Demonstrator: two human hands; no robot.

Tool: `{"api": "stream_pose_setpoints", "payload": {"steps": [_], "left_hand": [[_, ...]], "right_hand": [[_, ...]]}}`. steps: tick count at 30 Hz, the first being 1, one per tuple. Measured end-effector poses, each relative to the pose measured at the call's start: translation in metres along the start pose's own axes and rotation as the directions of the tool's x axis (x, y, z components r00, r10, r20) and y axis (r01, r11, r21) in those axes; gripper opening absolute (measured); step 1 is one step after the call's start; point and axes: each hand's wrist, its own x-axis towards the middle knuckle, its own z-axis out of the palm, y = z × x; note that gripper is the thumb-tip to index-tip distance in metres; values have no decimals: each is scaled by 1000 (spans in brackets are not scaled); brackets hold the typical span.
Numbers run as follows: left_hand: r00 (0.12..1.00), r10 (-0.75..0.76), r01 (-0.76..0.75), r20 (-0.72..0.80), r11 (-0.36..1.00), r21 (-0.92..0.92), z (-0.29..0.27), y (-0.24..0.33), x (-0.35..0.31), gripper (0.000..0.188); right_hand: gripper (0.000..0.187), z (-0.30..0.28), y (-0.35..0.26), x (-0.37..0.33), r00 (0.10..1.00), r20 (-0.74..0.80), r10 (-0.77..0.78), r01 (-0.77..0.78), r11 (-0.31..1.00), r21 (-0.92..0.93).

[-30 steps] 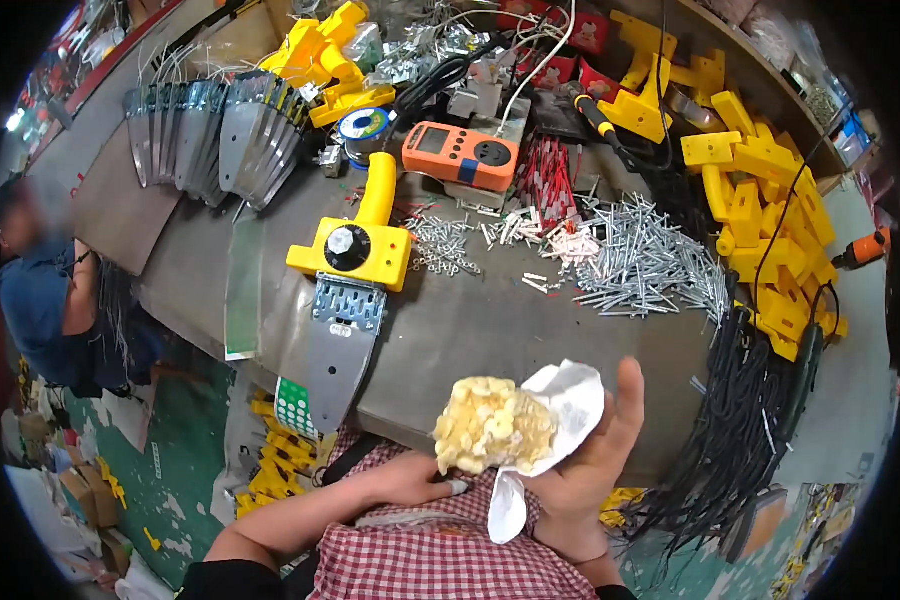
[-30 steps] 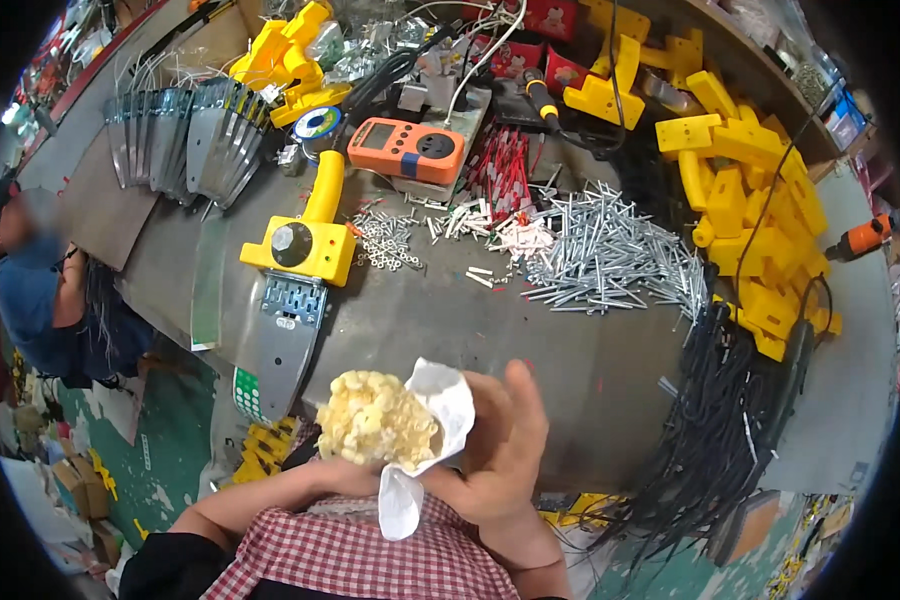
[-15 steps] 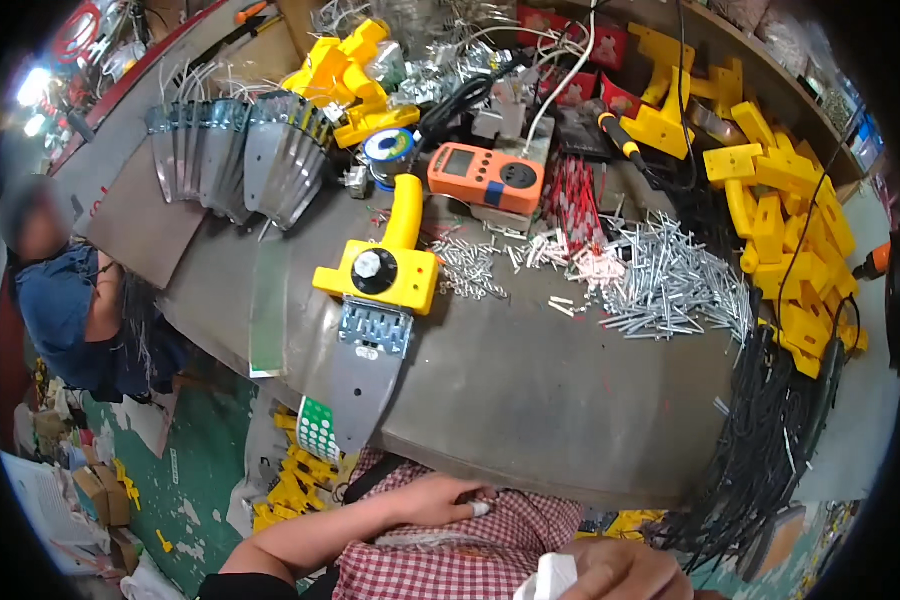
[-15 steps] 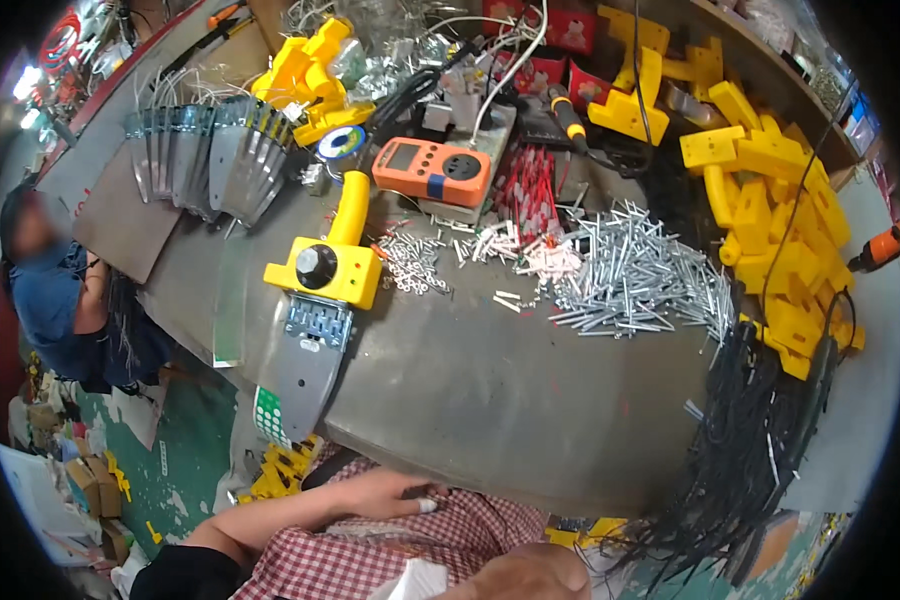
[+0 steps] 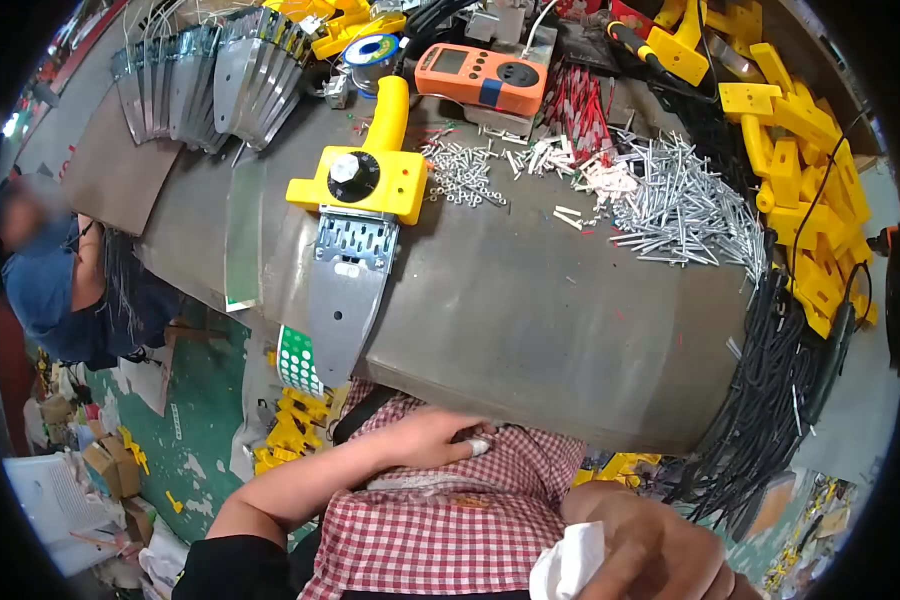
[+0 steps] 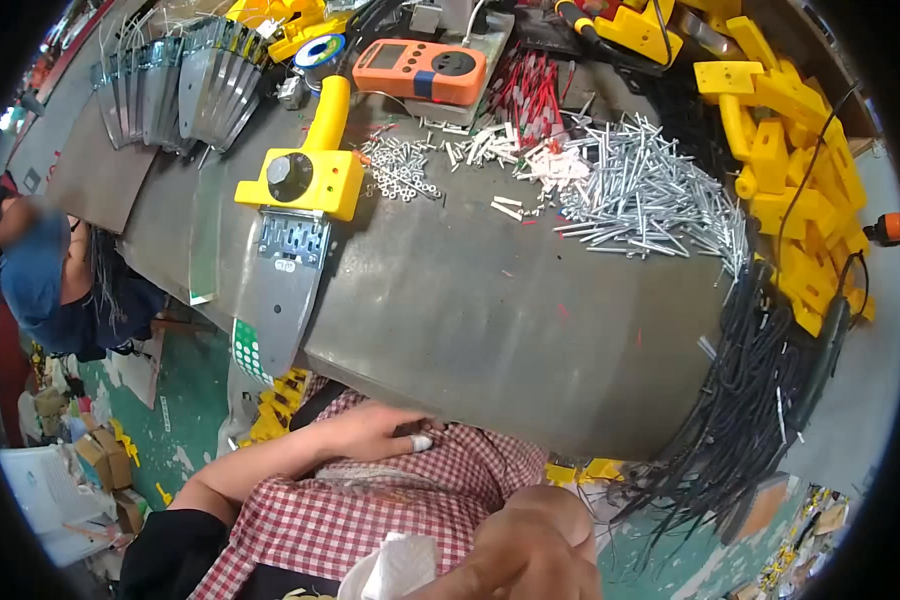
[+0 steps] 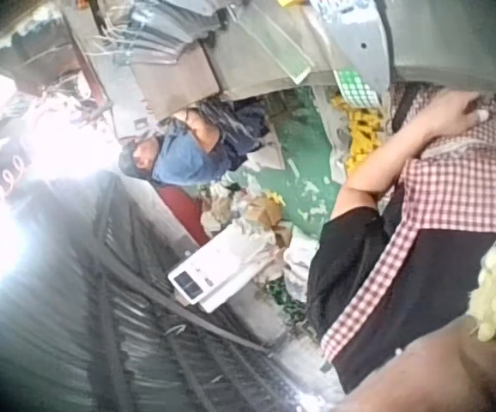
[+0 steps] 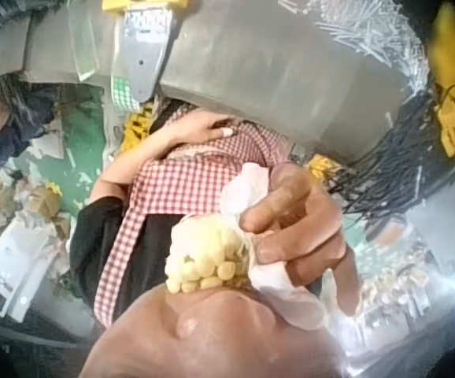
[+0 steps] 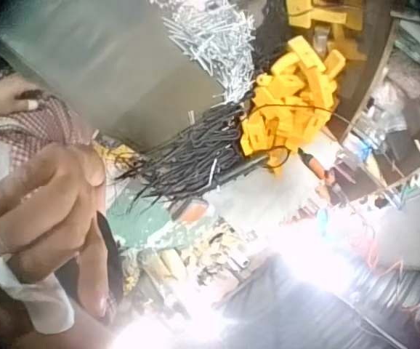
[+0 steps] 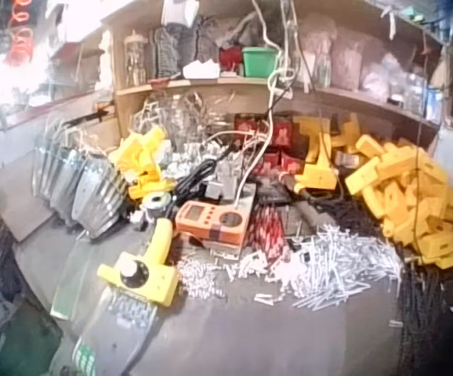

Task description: The person is assembling components for a handheld power tool, using an electric screwdriver to fasten parts.

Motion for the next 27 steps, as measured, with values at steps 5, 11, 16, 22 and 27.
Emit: {"api": "stream_pose_setpoints", "payload": {"steps": [5, 11, 16, 22, 27], "left_hand": [[991, 115, -112, -61, 993, 46, 10, -3, -1, 32], [998, 47, -43, -43, 995, 91, 10, 2, -10, 41], [997, 50, -44, 57, 994, -103, 9, 15, -11, 44], [987, 27, 24, 161, 950, -312, -10, 46, -19, 37], [966, -4, 82, 259, 953, -290, -11, 56, -14, 42]], "right_hand": [[49, -12, 8, 2, 963, 66, 262, -263, 965, 2], [108, -67, 33, 1, 861, 191, 471, -191, 648, -737], [105, -77, 55, -13, 912, 55, 407, -328, 802, -498], [99, -81, 58, -12, 920, 94, 381, -296, 832, -470], [99, -83, 49, -15, 928, 125, 350, -218, 785, -580]]}}
